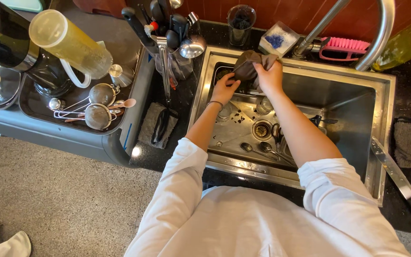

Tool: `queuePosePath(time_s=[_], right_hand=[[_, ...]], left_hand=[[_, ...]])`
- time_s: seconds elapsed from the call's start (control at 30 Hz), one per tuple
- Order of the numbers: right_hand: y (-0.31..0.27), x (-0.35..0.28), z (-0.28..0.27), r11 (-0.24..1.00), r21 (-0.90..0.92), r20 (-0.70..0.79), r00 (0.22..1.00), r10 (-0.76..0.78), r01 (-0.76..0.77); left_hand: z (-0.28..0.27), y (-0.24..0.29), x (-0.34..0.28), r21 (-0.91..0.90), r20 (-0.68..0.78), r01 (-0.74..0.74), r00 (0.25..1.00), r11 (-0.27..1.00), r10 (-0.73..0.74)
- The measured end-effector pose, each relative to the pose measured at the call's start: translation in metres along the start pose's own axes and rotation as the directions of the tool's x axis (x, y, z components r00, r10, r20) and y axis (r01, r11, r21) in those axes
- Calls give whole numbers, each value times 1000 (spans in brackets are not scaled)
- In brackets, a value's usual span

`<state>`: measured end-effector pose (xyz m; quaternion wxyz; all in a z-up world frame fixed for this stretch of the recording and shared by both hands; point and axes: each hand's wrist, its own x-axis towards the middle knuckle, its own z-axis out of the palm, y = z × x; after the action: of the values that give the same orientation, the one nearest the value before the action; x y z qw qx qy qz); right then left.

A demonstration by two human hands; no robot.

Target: Washing a cloth coffee filter and espresso machine components in a commercial kitchen sink.

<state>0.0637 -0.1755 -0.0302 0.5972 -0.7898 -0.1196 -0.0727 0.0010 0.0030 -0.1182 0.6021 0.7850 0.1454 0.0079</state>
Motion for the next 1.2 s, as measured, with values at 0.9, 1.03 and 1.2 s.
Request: queuePosePath(time_s=[0.9,1.03,1.2], right_hand=[[35,-34,-6,865,-483,200,979,-46,140],[9,-29,-9,804,-552,164,974,-159,224],[-68,-38,-21,892,-451,140,990,33,34]], left_hand=[[-12,92,-9,193,-227,-161,952,968,204],[-10,83,10,177,-232,-304,911,936,340],[-8,84,18,-22,-108,-310,946,950,306]])
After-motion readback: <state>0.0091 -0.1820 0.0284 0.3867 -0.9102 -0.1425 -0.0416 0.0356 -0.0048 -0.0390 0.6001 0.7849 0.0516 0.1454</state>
